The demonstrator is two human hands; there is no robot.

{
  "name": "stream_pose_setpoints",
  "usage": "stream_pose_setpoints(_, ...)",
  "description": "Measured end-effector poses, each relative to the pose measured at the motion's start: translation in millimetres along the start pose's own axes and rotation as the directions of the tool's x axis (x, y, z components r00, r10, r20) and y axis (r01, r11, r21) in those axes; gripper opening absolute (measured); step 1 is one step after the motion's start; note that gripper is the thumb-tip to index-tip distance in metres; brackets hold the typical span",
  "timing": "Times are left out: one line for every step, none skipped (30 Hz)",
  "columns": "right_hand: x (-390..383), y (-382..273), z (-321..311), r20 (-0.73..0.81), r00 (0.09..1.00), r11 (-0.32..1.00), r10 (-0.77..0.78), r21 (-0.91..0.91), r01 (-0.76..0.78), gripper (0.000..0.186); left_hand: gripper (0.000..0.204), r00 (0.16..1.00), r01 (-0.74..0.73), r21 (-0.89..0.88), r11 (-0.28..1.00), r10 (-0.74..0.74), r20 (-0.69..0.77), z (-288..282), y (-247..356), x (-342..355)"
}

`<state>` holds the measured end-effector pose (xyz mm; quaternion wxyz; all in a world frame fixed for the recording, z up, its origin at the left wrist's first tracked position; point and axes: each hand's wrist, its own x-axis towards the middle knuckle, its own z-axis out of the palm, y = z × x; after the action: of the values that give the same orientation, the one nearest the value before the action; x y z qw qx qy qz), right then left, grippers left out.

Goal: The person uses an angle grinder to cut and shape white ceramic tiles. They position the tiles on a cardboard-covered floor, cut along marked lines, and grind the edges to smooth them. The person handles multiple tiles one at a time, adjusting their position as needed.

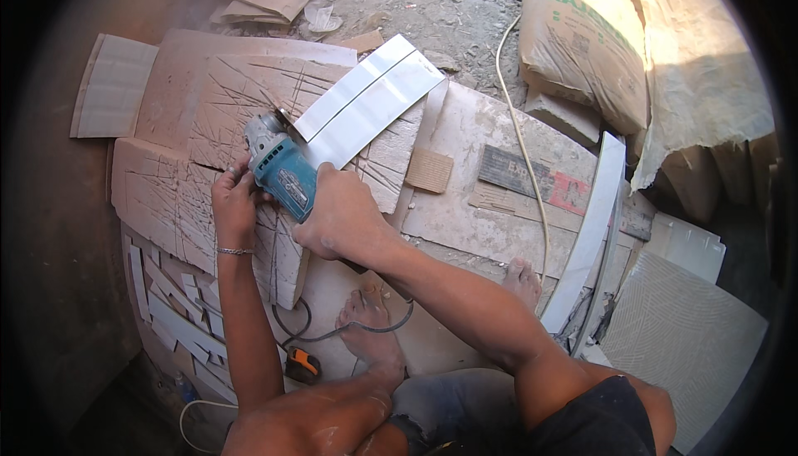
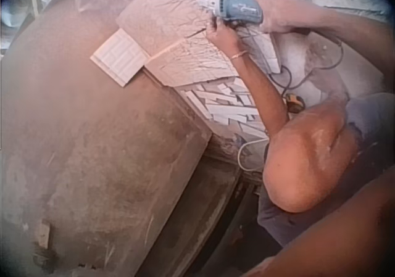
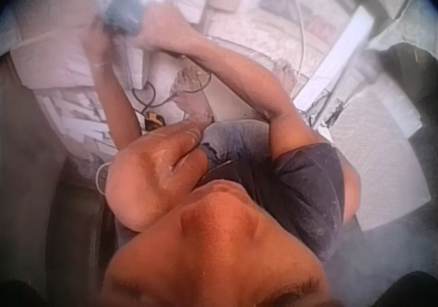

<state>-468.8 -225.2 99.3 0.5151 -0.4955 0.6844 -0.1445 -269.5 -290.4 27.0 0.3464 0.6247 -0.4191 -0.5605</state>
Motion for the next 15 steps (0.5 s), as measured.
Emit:
stream_pose_setpoints(0.9,2.5,2.2,-0.006,1.000,1.000,-0.010,-0.007,0.010,0.059,0.032,1.000,-0.005,0.004,1.000,0.005,0.003,-0.9,-0.5,0.2)
stream_pose_setpoints(1.4,3.6,3.5,-0.013,1.000,1.000,-0.021,-0.014,0.020,0.063,0.032,1.000,-0.009,0.008,1.000,0.009,0.005,-2.4,-1.8,0.8)
stream_pose_setpoints(1.8,4.0,3.2,-0.011,1.000,1.000,-0.023,-0.014,0.022,0.063,0.032,1.000,-0.012,0.012,1.000,0.012,0.009,-1.6,-1.1,0.9)
stream_pose_setpoints(2.2,4.5,2.6,-0.009,1.000,1.000,-0.025,-0.013,0.024,0.063,0.032,1.000,-0.007,0.017,1.000,0.007,0.005,-0.7,-0.4,0.5)
stream_pose_setpoints(2.6,4.9,2.3,-0.007,1.000,1.000,-0.027,-0.013,0.026,0.064,0.032,1.000,-0.003,0.022,1.000,0.003,0.000,0.5,0.4,-0.2)
stream_pose_setpoints(2.6,4.9,2.6,-0.009,1.000,1.000,-0.028,-0.012,0.028,0.064,0.032,1.000,-0.001,0.025,1.000,0.001,-0.004,1.4,2.0,-1.1)
stream_pose_setpoints(2.7,5.2,3.2,-0.010,1.000,1.000,-0.029,-0.010,0.029,0.064,0.031,1.000,-0.002,0.018,1.000,0.002,-0.004,1.5,1.9,-1.0)
stream_pose_setpoints(2.8,5.6,3.7,-0.011,1.000,1.000,-0.029,-0.008,0.029,0.064,0.031,1.000,-0.004,0.011,1.000,0.004,-0.004,1.7,1.5,-0.9)
stream_pose_setpoints(2.8,5.5,4.3,-0.015,0.999,0.999,-0.031,-0.011,0.031,0.063,0.031,1.000,-0.005,0.005,1.000,0.005,-0.004,1.4,1.3,-0.9)
stream_pose_setpoints(2.7,5.5,4.7,-0.019,0.999,0.999,-0.032,-0.013,0.032,0.063,0.031,1.000,-0.004,0.005,1.000,0.004,-0.005,1.3,1.3,-0.8)
stream_pose_setpoints(2.7,5.5,5.2,-0.023,0.999,0.999,-0.033,-0.015,0.033,0.063,0.031,1.000,-0.003,0.006,1.000,0.003,-0.006,1.4,1.3,-0.8)
stream_pose_setpoints(2.9,5.6,5.6,-0.026,0.999,0.999,-0.032,-0.018,0.032,0.063,0.031,1.000,-0.002,0.006,1.000,0.002,-0.007,1.4,1.1,-0.7)
stream_pose_setpoints(3.1,5.7,6.0,-0.029,0.999,0.999,-0.031,-0.021,0.031,0.063,0.032,1.000,-0.003,0.008,1.000,0.003,-0.004,1.1,0.5,-0.5)
stream_pose_setpoints(3.2,5.6,6.1,-0.032,0.999,0.999,-0.030,-0.024,0.030,0.063,0.032,1.000,-0.004,0.010,1.000,0.004,-0.001,0.6,-0.2,-0.2)
stream_pose_setpoints(2.4,3.1,4.1,-0.012,1.000,1.000,-0.005,-0.014,0.005,0.059,0.032,1.000,-0.003,0.013,1.000,0.003,0.000,-0.2,-0.8,-0.3)
